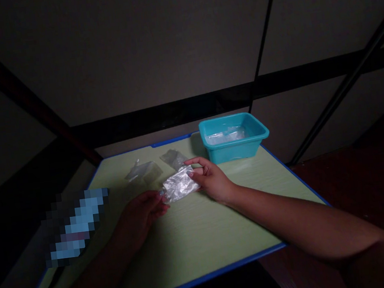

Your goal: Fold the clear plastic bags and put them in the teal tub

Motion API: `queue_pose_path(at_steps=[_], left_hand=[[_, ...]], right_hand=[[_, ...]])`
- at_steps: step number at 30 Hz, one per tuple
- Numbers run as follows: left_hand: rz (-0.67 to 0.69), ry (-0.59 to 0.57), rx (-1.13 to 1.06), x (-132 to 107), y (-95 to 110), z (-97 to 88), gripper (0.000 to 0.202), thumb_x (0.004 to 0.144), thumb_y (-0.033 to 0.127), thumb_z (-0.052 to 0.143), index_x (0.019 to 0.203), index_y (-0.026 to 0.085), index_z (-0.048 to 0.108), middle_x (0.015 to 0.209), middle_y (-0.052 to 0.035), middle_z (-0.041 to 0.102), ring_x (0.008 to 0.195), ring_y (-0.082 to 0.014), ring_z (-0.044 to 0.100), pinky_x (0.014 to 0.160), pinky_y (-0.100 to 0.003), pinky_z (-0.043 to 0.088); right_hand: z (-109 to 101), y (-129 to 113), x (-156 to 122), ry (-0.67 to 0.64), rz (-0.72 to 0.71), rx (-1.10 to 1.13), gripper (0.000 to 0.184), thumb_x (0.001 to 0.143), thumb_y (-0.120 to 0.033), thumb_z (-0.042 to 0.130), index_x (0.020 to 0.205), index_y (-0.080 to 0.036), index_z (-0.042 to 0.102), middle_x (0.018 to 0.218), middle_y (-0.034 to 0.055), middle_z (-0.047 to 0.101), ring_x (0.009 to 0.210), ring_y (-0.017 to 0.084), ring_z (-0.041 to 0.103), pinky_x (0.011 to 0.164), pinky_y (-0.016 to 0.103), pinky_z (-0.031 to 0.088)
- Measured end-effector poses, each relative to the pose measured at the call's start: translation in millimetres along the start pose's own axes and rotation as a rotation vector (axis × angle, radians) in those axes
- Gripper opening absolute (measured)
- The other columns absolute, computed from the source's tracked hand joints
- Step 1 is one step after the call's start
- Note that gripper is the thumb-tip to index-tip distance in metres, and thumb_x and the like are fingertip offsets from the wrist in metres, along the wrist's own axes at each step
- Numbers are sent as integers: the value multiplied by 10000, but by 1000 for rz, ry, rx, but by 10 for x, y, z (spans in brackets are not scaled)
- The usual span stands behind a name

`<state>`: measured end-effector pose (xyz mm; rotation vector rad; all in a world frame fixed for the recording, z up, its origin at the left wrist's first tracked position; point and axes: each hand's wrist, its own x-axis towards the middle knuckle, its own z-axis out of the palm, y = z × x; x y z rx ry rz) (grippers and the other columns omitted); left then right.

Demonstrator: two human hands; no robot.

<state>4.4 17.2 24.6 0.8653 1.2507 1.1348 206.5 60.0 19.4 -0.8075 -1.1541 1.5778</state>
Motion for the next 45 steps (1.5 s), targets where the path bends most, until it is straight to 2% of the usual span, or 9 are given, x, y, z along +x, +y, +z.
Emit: queue_pose_path(at_steps=[7, 17, 24, 26, 31, 36, 39, 45], left_hand=[[148, 13, 130, -67, 84, 51, 238, 577, 349, 755, 694, 160, 670, 688, -18, 690, 649, -147, 618, 629, -259, 502], [225, -13, 49, -67, 48, 41, 276, 631, 380, 767, 791, 165, 703, 772, -33, 724, 716, -159, 646, 697, -283, 512], [292, -33, 5, -100, 72, 83, 193, 629, 320, 763, 739, 166, 727, 776, -20, 712, 692, -140, 626, 684, -270, 507], [287, -33, 7, -96, 72, 89, 199, 612, 320, 770, 735, 169, 731, 782, -16, 709, 684, -138, 620, 679, -272, 510], [176, -47, -23, -41, -9, 64, 225, 645, 352, 755, 761, 160, 735, 756, -33, 714, 719, -161, 632, 708, -294, 514], [143, -74, -37, -28, -38, 56, 184, 655, 302, 720, 792, 181, 742, 737, -17, 712, 677, -146, 616, 681, -274, 489], [148, -99, 33, -53, -7, 70, 192, 647, 241, 672, 817, 194, 750, 727, 1, 708, 641, -123, 583, 623, -231, 445], [165, -89, 203, -84, 16, 109, 175, 609, 191, 583, 725, 173, 713, 565, 41, 627, 559, -106, 526, 567, -209, 394]], right_hand=[[5, 14, 1, -30, 22, -20, 414, 710, -370, 743, 1045, -202, 565, 689, -16, 680, 524, 110, 565, 520, 226, 407], [-8, -4, -5, -12, 41, 78, 443, 652, -346, 800, 1026, -215, 603, 754, -1, 698, 583, 121, 590, 570, 243, 436], [-14, -2, -19, -21, 50, 25, 422, 666, -344, 786, 1033, -236, 608, 748, -6, 685, 603, 131, 578, 583, 259, 429], [-12, -3, -24, -27, 58, 22, 423, 666, -345, 786, 1035, -239, 609, 731, -10, 679, 591, 129, 569, 576, 258, 420], [4, -14, -36, -52, 57, 27, 432, 674, -355, 784, 1047, -241, 598, 750, -7, 687, 602, 133, 584, 593, 261, 427], [10, 23, -58, -153, 55, 8, 378, 732, -339, 752, 1060, -226, 603, 681, -27, 669, 585, 125, 595, 612, 258, 443], [0, 54, -63, -197, 54, 5, 351, 754, -329, 740, 1060, -220, 605, 714, -19, 692, 587, 115, 605, 605, 245, 447], [0, 85, -54, -237, 17, -14, 367, 775, -331, 730, 1081, -193, 583, 749, -2, 707, 596, 104, 619, 596, 227, 460]])
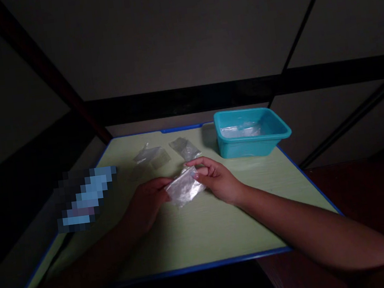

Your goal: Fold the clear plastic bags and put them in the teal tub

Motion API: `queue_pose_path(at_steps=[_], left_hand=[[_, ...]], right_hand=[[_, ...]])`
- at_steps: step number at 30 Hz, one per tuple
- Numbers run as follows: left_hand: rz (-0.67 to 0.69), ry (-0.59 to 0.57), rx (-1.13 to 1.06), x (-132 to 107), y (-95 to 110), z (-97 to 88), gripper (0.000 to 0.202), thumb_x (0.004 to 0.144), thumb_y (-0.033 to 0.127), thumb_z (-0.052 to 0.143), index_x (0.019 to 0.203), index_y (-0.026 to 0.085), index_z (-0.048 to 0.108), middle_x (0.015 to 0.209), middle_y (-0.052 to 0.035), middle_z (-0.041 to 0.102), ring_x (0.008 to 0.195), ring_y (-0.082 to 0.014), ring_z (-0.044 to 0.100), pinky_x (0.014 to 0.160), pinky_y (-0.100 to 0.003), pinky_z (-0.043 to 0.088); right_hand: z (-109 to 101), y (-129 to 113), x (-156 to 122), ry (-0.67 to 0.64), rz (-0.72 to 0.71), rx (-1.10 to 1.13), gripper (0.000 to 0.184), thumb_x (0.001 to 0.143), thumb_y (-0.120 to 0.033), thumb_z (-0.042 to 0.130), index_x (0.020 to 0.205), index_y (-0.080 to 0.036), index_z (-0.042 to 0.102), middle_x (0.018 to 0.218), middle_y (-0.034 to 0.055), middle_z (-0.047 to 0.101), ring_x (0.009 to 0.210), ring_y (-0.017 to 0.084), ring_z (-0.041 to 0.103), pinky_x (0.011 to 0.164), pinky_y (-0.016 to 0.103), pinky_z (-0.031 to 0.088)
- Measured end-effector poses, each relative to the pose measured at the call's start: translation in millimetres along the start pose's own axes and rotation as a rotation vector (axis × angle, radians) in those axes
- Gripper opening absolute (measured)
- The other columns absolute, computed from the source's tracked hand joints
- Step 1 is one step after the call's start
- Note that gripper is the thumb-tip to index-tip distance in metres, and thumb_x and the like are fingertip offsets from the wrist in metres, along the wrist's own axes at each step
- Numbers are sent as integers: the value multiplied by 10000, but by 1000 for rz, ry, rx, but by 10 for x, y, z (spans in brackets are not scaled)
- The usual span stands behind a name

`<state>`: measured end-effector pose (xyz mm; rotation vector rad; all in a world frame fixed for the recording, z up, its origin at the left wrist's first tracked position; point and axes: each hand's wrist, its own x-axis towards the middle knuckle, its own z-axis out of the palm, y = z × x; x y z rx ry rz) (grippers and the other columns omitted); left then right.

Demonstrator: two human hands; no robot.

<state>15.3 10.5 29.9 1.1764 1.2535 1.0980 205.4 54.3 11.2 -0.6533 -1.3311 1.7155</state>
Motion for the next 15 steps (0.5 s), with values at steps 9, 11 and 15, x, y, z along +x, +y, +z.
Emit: queue_pose_path(at_steps=[9, 11, 15], left_hand=[[30, -5, 39, -4, -43, 72, 110, 588, 185, 585, 688, 170, 628, 601, 40, 626, 570, -113, 540, 559, -214, 388], [52, -7, 38, 4, -67, 81, 115, 584, 180, 595, 697, 174, 611, 620, 43, 627, 571, -112, 548, 558, -213, 394], [117, -25, 38, -4, -100, 112, 157, 570, 142, 613, 712, 185, 563, 621, 60, 594, 557, -101, 529, 523, -199, 384]], right_hand=[[65, 41, -16, -59, 7, -40, 430, 768, -311, 735, 1127, -211, 520, 693, -45, 648, 542, 83, 555, 519, 195, 421], [81, 47, -10, -76, -9, -36, 480, 710, -256, 782, 1114, -211, 527, 717, -53, 637, 585, 78, 557, 563, 197, 438], [90, 73, 15, -75, 8, -48, 512, 654, -204, 812, 1095, -197, 551, 710, -63, 615, 605, 74, 545, 584, 194, 439]])
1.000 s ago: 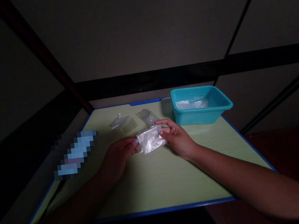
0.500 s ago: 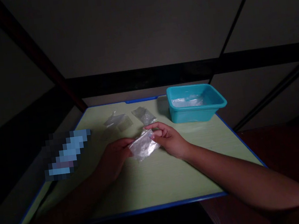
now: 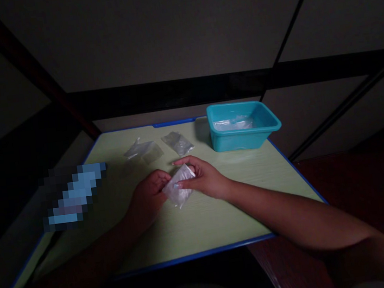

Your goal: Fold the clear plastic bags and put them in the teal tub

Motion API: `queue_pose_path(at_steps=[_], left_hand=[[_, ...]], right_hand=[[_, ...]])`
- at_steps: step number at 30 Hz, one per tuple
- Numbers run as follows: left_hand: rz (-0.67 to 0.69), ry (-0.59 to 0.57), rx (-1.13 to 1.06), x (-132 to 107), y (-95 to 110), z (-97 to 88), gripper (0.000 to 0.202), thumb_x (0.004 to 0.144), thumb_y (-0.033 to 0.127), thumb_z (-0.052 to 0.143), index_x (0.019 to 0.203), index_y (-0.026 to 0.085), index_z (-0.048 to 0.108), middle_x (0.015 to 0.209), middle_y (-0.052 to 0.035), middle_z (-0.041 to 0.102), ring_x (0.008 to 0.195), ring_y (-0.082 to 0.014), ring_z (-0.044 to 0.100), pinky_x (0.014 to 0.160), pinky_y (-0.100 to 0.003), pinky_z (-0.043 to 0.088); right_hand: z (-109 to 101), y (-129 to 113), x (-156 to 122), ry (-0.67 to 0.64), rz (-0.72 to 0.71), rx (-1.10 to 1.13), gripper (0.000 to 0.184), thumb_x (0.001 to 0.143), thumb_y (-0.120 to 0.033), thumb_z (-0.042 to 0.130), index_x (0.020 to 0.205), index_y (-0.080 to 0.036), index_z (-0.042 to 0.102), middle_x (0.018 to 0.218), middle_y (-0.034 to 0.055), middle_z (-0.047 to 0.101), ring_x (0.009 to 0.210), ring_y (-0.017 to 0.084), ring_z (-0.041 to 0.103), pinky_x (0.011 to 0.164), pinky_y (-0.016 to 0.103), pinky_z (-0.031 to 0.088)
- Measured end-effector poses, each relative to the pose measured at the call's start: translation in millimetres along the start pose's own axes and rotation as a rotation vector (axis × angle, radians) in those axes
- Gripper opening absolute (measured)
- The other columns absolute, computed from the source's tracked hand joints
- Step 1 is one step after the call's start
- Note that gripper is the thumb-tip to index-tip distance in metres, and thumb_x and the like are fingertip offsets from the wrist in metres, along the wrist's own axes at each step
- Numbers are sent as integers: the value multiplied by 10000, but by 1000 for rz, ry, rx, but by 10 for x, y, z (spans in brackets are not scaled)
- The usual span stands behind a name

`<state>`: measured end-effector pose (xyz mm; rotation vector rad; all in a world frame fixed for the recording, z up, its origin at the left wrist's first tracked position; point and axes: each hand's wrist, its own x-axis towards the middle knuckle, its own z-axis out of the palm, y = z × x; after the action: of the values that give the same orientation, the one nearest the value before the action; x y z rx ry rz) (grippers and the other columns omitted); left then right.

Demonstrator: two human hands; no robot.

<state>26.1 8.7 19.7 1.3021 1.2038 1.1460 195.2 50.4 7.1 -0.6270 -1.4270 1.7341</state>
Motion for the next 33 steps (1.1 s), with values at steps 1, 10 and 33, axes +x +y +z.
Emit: queue_pose_path(at_steps=[1, 10, 33], left_hand=[[7, -3, -8, -6, 0, 9, 170, 568, 133, 617, 716, 187, 552, 623, 61, 589, 561, -101, 530, 519, -196, 386], [-146, -9, -234, 4, 42, 32, 311, 613, 258, 732, 852, 180, 549, 646, 30, 649, 543, -114, 584, 489, -198, 436], [-241, -64, -150, -21, 37, 21, 264, 677, 309, 683, 880, 146, 648, 857, -39, 711, 739, -184, 663, 707, -322, 546]], right_hand=[[-3, 7, 4, -3, 20, 5, 509, 654, -206, 811, 1094, -190, 556, 710, -60, 617, 610, 76, 550, 594, 198, 443], [-29, -2, -5, -13, 112, 43, 492, 589, -172, 834, 1028, -169, 613, 824, -25, 665, 695, 95, 605, 662, 218, 458], [-43, -40, -2, 156, -104, -134, 278, 740, -352, 747, 861, -179, 566, 735, -16, 578, 617, 103, 516, 556, 224, 383]])
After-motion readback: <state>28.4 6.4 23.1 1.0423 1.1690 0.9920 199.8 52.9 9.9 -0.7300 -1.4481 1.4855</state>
